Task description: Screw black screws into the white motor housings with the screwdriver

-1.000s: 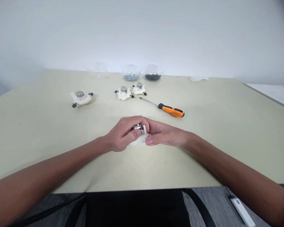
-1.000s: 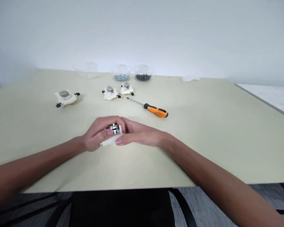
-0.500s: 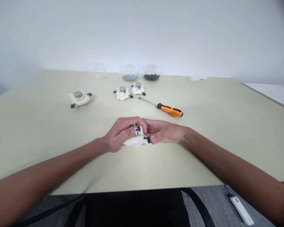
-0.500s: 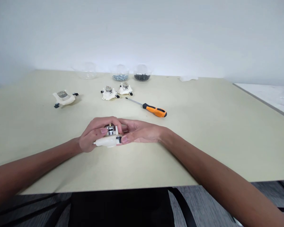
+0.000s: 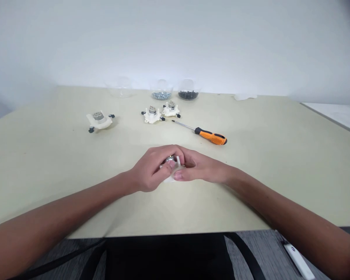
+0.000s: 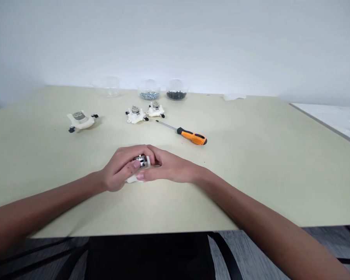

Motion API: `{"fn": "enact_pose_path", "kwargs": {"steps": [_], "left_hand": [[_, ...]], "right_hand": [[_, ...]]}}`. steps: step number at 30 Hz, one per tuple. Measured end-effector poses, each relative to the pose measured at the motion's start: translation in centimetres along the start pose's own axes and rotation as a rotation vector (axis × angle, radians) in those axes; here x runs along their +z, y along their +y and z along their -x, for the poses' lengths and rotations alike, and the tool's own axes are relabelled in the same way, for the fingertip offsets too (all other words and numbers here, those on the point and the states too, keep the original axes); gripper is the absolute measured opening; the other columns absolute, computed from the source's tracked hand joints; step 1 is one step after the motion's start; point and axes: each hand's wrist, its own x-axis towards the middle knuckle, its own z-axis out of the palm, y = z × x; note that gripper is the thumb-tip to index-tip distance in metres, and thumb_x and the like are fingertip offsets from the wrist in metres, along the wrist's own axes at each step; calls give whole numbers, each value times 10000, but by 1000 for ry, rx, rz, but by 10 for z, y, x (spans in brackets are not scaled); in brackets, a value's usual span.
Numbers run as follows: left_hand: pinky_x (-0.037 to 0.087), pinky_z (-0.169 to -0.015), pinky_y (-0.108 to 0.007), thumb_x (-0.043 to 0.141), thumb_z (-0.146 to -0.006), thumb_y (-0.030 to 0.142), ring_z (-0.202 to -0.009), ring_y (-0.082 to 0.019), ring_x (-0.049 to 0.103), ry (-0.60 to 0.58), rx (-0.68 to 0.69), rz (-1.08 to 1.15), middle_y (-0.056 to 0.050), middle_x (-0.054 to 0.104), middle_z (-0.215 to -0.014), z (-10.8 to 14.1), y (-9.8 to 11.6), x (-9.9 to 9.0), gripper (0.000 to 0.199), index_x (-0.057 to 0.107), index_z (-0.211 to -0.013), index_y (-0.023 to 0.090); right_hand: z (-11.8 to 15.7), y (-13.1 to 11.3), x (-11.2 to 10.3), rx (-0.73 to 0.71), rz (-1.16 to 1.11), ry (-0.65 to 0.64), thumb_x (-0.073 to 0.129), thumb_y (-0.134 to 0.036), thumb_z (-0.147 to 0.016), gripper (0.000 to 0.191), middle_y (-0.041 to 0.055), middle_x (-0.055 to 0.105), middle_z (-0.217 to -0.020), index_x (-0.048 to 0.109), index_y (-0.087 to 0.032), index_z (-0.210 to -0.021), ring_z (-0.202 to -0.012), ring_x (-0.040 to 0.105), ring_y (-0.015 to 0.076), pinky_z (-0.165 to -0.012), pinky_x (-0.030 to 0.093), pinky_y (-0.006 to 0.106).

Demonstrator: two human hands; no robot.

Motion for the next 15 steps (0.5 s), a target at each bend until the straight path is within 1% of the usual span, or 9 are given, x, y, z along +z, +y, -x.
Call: {"fn": "enact_pose_path", "kwargs": {"steps": [2, 4, 6, 8, 10, 12, 14, 15], "left_hand": [[471, -729, -342, 391, -931, 342, -816, -201, 601, -15, -13, 19, -101, 657, -963, 0, 0, -2, 276, 596, -958, 159], [472, -719, -335, 392, -932, 372, -813, -205, 604, -29, -30, 68, -100, 660, -935, 0, -1, -3, 304, 608, -952, 159], [458, -669, -315, 387, -934, 400, -766, -196, 595, -36, -49, 114, -100, 660, -903, 0, -3, -5, 338, 618, -950, 153], [423, -606, -290, 385, -934, 417, -690, -172, 569, -37, -58, 139, -92, 658, -860, 1, -4, -6, 361, 625, -944, 149], [389, -566, -277, 391, -930, 426, -629, -153, 537, -39, -61, 148, -75, 648, -801, 2, -4, -6, 368, 631, -930, 148], [376, -552, -275, 397, -926, 429, -605, -146, 521, -38, -62, 164, -68, 637, -767, 3, -3, -5, 372, 634, -919, 142], [378, -551, -276, 397, -926, 429, -609, -145, 522, -29, -68, 192, -75, 638, -782, 3, -3, -6, 378, 633, -910, 134], [379, -549, -275, 393, -929, 429, -607, -142, 520, -13, -76, 202, -74, 636, -785, 3, -4, -6, 380, 630, -912, 132]], "right_hand": [[1, -2, -3, -5, -4, -55, 686, -259, -805, 313, 18, 488, -986, 459, -173, -1002, -857, 490, 91, -726, 431, 221], [1, -2, -9, -8, -28, -122, 694, -250, -794, 313, 28, 487, -1020, 467, -169, -992, -914, 496, 106, -760, 437, 230], [2, -2, -16, -3, -82, -182, 699, -228, -785, 286, 30, 499, -1035, 479, -163, -956, -954, 509, 114, -805, 445, 241], [2, 1, -21, 19, -136, -217, 694, -193, -787, 253, 29, 527, -1037, 501, -159, -947, -946, 531, 105, -820, 456, 240], [1, 5, -25, 40, -171, -226, 689, -155, -788, 258, 28, 553, -1060, 532, -165, -993, -938, 553, 91, -821, 466, 228], [-1, 9, -27, 46, -183, -218, 694, -135, -783, 318, 27, 573, -1085, 556, -178, -1067, -948, 570, 84, -832, 471, 220], [-2, 11, -28, 35, -166, -197, 711, -161, -775, 379, 27, 601, -1070, 567, -186, -1125, -949, 590, 91, -848, 482, 231], [-2, 11, -28, 30, -140, -165, 717, -191, -774, 395, 29, 617, -1058, 572, -185, -1141, -952, 600, 100, -862, 488, 246]]}}
